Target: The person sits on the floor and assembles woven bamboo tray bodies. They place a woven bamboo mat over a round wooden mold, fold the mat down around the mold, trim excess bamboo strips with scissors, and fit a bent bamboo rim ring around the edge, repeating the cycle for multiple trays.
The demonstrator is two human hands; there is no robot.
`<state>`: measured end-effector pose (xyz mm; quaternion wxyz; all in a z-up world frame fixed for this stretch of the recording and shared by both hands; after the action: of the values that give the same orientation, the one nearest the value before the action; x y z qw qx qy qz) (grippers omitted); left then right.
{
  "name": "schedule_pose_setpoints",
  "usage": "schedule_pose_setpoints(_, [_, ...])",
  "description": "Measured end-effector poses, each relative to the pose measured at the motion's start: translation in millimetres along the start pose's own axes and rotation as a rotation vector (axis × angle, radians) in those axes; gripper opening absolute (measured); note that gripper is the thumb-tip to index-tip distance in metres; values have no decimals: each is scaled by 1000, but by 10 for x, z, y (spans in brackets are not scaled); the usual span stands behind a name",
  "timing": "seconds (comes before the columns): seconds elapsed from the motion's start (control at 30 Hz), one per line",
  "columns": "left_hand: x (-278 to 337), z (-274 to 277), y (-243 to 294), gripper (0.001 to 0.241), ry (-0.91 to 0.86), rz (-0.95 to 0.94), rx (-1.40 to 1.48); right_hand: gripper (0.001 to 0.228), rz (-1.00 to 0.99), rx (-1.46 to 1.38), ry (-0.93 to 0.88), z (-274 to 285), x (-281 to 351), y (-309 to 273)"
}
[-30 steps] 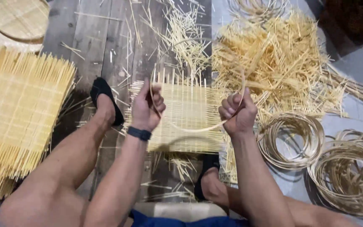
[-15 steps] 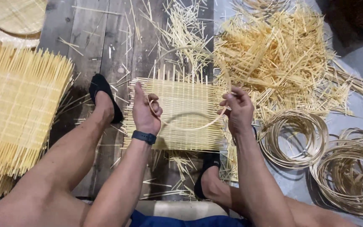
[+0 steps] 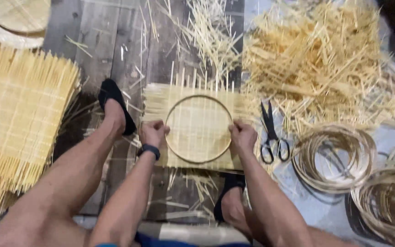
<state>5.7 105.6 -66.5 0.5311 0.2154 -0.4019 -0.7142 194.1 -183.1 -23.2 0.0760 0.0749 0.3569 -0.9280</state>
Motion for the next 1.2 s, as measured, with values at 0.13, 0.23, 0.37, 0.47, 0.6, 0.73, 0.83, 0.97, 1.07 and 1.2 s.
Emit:
schedule_pose_setpoints(0.13, [-83, -108, -222, 27, -77, 120, -37, 31, -92, -8, -64, 59, -5, 3])
schedule_pose_setpoints(0.23, [-66, -80, -152, 26, -88, -26, -246, 28, -56, -26, -28, -1, 90, 26])
schedule_pose_setpoints(0.37, [-39, 9, 63, 22, -6, -183, -258, 24, -53, -40, 60, 96, 50, -81])
schedule_pose_setpoints(0.47, [-92, 10, 16, 23, -49, -18, -247, 24, -170, 5, -30, 66, 32, -35])
schedule_pose_setpoints(0.6, [-172, 6, 31, 23, -100, 46, -250, 24, -139, -43, -34, 71, 18, 20])
schedule_pose_setpoints(0.73, [-248, -1, 68, 26, -194, 171, -203, 25, -155, -87, -132, 125, -48, 30])
schedule_pose_setpoints(0.83, [-330, -65, -64, 27, -195, 112, -266, 27, -144, -37, -129, 107, -33, 56])
schedule_pose_setpoints(0.97, [-400, -132, -65, 21, -328, 43, -426, 24, -67, -72, -94, 11, -75, 162])
schedule_pose_setpoints(1.07, [-266, -96, -165, 27, -309, 288, -329, 25, -152, -89, -108, 16, 30, 244])
schedule_pose_setpoints(1.2, [-336, -209, -103, 27, -222, 204, -109, 27, -210, -51, -168, 9, -155, 188])
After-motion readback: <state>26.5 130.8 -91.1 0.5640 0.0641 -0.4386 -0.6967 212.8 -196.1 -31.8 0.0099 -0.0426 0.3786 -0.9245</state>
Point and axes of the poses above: each hand's wrist, its own x-axis away from the middle knuckle, its own z-axis out of the back of the hand, y = z × x, the point moved 2 cm from there along -x, towards the middle knuckle, and after that the axes turned 14 degrees about y, right-handed, at the moved point
